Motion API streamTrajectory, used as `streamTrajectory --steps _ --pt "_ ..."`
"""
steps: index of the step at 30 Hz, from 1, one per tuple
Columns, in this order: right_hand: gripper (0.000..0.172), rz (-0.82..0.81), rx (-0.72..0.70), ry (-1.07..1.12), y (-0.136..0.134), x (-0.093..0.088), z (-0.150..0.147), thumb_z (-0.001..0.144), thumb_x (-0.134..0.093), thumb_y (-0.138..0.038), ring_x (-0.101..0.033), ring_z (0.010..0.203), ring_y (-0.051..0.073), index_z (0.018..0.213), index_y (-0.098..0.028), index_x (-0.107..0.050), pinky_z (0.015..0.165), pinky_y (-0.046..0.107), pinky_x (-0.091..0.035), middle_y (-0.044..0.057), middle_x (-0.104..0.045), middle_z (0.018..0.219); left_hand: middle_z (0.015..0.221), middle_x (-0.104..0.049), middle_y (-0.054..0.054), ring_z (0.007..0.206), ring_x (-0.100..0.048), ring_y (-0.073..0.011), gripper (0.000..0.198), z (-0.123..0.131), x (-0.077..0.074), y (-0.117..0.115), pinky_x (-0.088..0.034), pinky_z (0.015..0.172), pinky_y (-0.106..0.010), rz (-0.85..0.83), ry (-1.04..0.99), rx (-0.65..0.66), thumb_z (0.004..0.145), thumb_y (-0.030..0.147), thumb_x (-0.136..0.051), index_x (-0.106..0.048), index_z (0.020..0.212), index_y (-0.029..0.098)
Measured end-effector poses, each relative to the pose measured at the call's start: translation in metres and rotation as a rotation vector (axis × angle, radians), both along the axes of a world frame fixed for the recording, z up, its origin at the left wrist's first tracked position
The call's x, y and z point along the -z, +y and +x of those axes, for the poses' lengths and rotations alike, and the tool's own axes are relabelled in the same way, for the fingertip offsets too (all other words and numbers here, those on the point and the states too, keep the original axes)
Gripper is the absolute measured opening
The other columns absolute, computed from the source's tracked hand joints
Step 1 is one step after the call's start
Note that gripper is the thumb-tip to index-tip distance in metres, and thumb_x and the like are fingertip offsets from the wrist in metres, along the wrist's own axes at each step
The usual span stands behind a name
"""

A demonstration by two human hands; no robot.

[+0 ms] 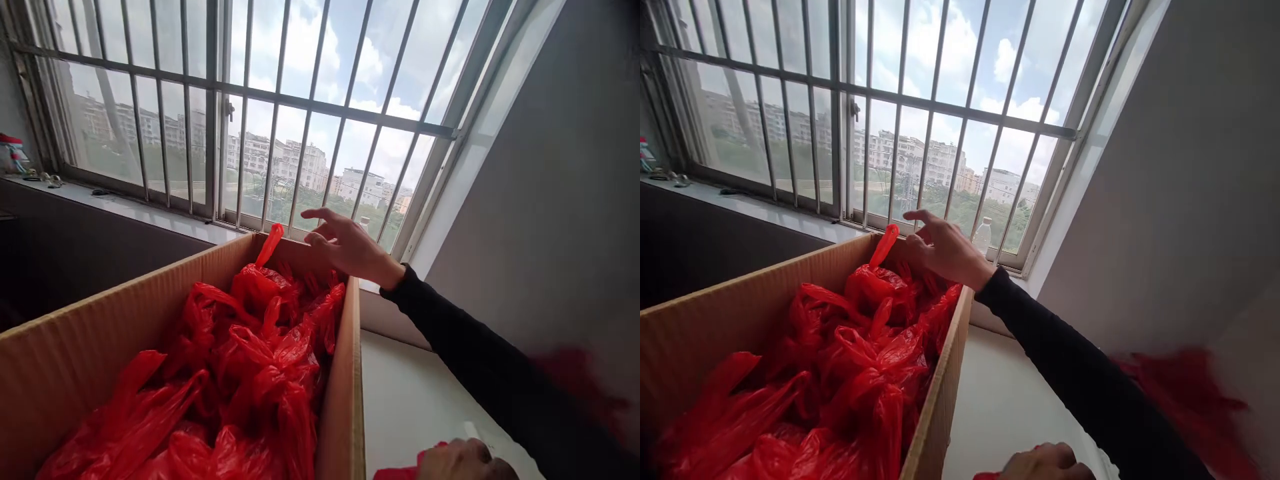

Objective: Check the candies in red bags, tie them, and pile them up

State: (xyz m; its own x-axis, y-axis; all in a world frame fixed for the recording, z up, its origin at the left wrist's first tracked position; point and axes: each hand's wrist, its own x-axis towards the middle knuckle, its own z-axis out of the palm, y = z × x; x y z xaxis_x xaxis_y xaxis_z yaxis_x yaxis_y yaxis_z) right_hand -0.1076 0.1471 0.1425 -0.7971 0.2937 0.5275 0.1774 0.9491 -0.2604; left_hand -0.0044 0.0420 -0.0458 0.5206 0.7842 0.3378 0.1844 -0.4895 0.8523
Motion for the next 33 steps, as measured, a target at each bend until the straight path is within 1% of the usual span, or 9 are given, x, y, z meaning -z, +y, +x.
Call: streamTrajectory --steps 5,8,11,16,19,22,26,31,33 --pt "0.038 -0.32 0.17 0.143 -0.041 0.045 0.171 0.103 -0.061 -0.049 -0.071 0.109 0.022 0.131 -0.024 -0.066 0.097 0.038 -0.056 0.007 -0.076 0.112 0.108 -0.072 -0.01 0.093 -0.067 -0.0246 0.023 0.014 -0.01 -0.013 -0.056 0.085 -0.044 0.037 0.095 -0.15 0.081 0.009 -0.072 -0.071 0.102 0.019" --pt "0.043 -0.527 0.337 0.172 -0.054 0.094 0.251 0.103 -0.058 -0.058 -0.07 0.112 0.023 0.126 -0.023 -0.068 0.098 0.036 -0.055 0.008 -0.075 0.115 0.106 -0.07 -0.01 0.093 -0.062 -0.0233 0.02 0.011 -0.021 -0.025 -0.048 0.087 -0.04 0.118 -0.034 -0.29 0.093 0.009 -0.049 -0.064 0.102 0.019" --pt "0.048 -0.692 0.318 0.179 -0.063 0.128 0.299 0.102 -0.056 -0.061 -0.071 0.106 0.022 0.127 -0.022 -0.068 0.092 0.034 -0.056 0.008 -0.075 0.111 0.089 -0.067 -0.002 0.074 -0.054 -0.0163 0.017 0.009 -0.031 -0.026 -0.042 0.073 -0.03 0.129 -0.115 -0.347 0.097 0.013 -0.044 -0.058 0.102 0.021" --pt "0.047 -0.768 0.146 0.257 -0.079 0.148 0.331 0.103 -0.057 -0.06 -0.068 0.102 0.021 0.132 -0.024 -0.068 0.099 0.038 -0.053 0.005 -0.073 0.106 0.076 -0.062 0.002 0.067 -0.048 -0.0136 0.018 0.019 -0.044 -0.018 -0.037 0.064 -0.026 0.073 -0.083 -0.337 0.099 0.024 -0.052 -0.063 0.085 0.021" --pt "0.046 -0.746 0.16 0.363 -0.085 0.154 0.338 0.101 -0.064 -0.055 -0.068 0.105 0.02 0.139 -0.03 -0.065 0.104 0.04 -0.052 0.003 -0.07 0.11 0.076 -0.062 0.001 0.067 -0.049 -0.0136 0.02 0.028 -0.046 -0.013 -0.04 0.063 -0.025 0.011 -0.041 -0.293 0.099 0.034 -0.057 -0.069 0.09 0.02" --pt "0.029 -0.649 0.231 0.483 -0.086 0.157 0.341 0.099 -0.07 -0.047 -0.066 0.108 0.02 0.123 -0.031 -0.074 0.106 0.039 -0.051 0.002 -0.07 0.109 0.069 -0.055 0.004 0.06 -0.044 -0.0119 0.017 0.033 -0.046 -0.008 -0.039 0.058 -0.024 -0.077 0.002 -0.242 0.097 0.037 -0.062 -0.07 0.1 0.022" --pt "0.016 -0.593 0.32 0.63 -0.082 0.152 0.347 0.103 -0.064 -0.038 -0.069 0.102 0.018 0.103 -0.027 -0.076 0.101 0.038 -0.053 0.001 -0.072 0.103 0.063 -0.054 0.004 0.058 -0.05 -0.0132 0.03 0.037 -0.053 -0.006 -0.045 0.06 -0.025 -0.192 0.048 -0.173 0.104 0.044 -0.049 -0.069 0.099 0.022" --pt "0.027 -0.478 0.243 0.609 -0.085 0.139 0.355 0.098 -0.073 -0.033 -0.062 0.122 0.019 0.124 -0.031 -0.072 0.109 0.038 -0.05 0.001 -0.071 0.127 0.066 -0.059 0.002 0.064 -0.057 -0.0153 0.043 0.046 -0.063 -0.015 -0.052 0.069 -0.026 -0.213 0.064 -0.232 0.102 0.05 -0.053 -0.059 0.069 0.023" --pt "0.024 -0.393 0.188 0.586 -0.088 0.136 0.354 0.097 -0.075 -0.028 -0.064 0.115 0.017 0.121 -0.029 -0.073 0.105 0.035 -0.051 0.001 -0.074 0.119 0.064 -0.061 0.001 0.064 -0.059 -0.0164 0.042 0.045 -0.061 -0.017 -0.054 0.069 -0.026 -0.196 0.104 -0.296 0.097 0.055 -0.061 -0.06 0.068 0.024"
